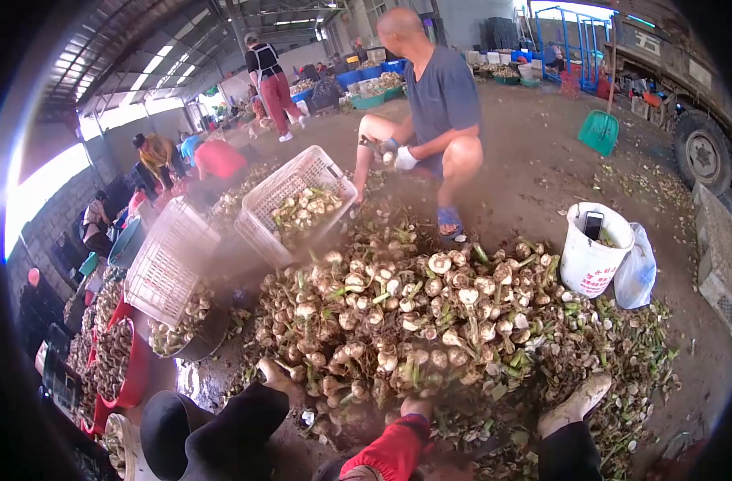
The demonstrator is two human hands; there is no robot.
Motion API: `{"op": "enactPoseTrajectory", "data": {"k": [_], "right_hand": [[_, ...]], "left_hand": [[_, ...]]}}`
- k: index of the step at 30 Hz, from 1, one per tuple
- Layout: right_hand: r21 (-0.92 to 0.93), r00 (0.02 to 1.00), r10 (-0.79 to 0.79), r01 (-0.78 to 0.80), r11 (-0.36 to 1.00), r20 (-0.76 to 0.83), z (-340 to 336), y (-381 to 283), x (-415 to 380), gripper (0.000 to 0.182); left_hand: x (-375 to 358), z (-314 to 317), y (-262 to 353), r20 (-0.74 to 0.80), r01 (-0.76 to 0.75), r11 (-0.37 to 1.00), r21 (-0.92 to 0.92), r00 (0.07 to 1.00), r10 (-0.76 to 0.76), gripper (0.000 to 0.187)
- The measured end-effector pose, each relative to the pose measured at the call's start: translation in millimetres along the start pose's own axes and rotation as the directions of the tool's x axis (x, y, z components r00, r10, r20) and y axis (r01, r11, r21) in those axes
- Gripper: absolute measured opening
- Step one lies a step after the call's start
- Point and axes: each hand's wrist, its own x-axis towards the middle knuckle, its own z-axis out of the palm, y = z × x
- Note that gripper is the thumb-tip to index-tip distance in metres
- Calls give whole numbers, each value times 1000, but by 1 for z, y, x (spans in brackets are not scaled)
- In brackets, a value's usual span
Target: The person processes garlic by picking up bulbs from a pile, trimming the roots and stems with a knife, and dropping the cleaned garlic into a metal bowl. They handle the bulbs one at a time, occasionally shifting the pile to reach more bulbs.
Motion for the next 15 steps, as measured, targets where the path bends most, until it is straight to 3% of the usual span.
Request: {"op": "enactPoseTrajectory", "data": {"k": [1, 2, 3, 4, 5, 6, 7, 8, 9, 10, 11, 12, 13, 14, 15], "right_hand": [[-235, 988, -127, 103, 967, -91, 18, 1, -11, 30], [-463, 952, -270, 176, 868, -145, 29, 2, -18, 27], [-564, 935, -311, 166, 809, -171, 27, 4, -16, 26], [-656, 915, -355, 151, 740, -190, 21, 5, -11, 28], [-738, 893, -401, 129, 662, -204, 16, 7, -3, 30], [-637, 896, -399, 194, 746, -195, 19, 5, 4, 31], [-522, 897, -397, 249, 816, -194, 25, 1, 11, 33], [-396, 895, -396, 293, 870, -205, 30, -3, 16, 36], [-262, 888, -395, 334, 905, -234, 30, -5, 15, 40], [-337, 885, -432, 358, 871, -176, 24, -3, 6, 41], [-407, 877, -466, 386, 828, -117, 18, -1, -2, 41], [-647, 883, -466, 387, 658, 54, 18, 2, -15, 38], [-766, 842, -503, 450, 459, 194, 25, 2, -30, 33], [-834, 801, -492, 499, 234, 341, 33, 3, -43, 28], [-871, 813, -445, 474, 129, 376, 39, 5, -54, 27]], "left_hand": [[0, -7, -11, 79, -21, 995, -93, 996, 28, 32], [3, -7, -22, 175, 59, 939, -337, 985, 1, 31], [9, -4, -36, 268, 174, 822, -543, 963, -27, 30], [-16, -18, -20, 353, 296, 759, -580, 931, -93, 30], [-39, -34, -13, 401, 261, 700, -665, 915, 40, 33], [-58, -46, -9, 432, 238, 628, -741, 884, 176, 38], [-76, -52, -2, 377, 192, 449, -872, 849, 369, 46], [-96, -70, 3, 471, 289, 477, -830, 823, 319, 50], [-110, -89, 5, 497, 244, 564, -789, 793, 353, 50], [-124, -106, 8, 540, 208, 644, -736, 755, 373, 50], [-166, -130, 45, 532, 183, 643, -744, 745, 403, 55], [-206, -149, 69, 524, 157, 639, -753, 731, 437, 60], [-193, -146, 40, 450, -14, 678, -735, 738, 503, 63], [-180, -143, 12, 375, -192, 690, -698, 723, 580, 65], [-186, -150, 2, 389, -262, 706, -658, 684, 617, 67]]}}
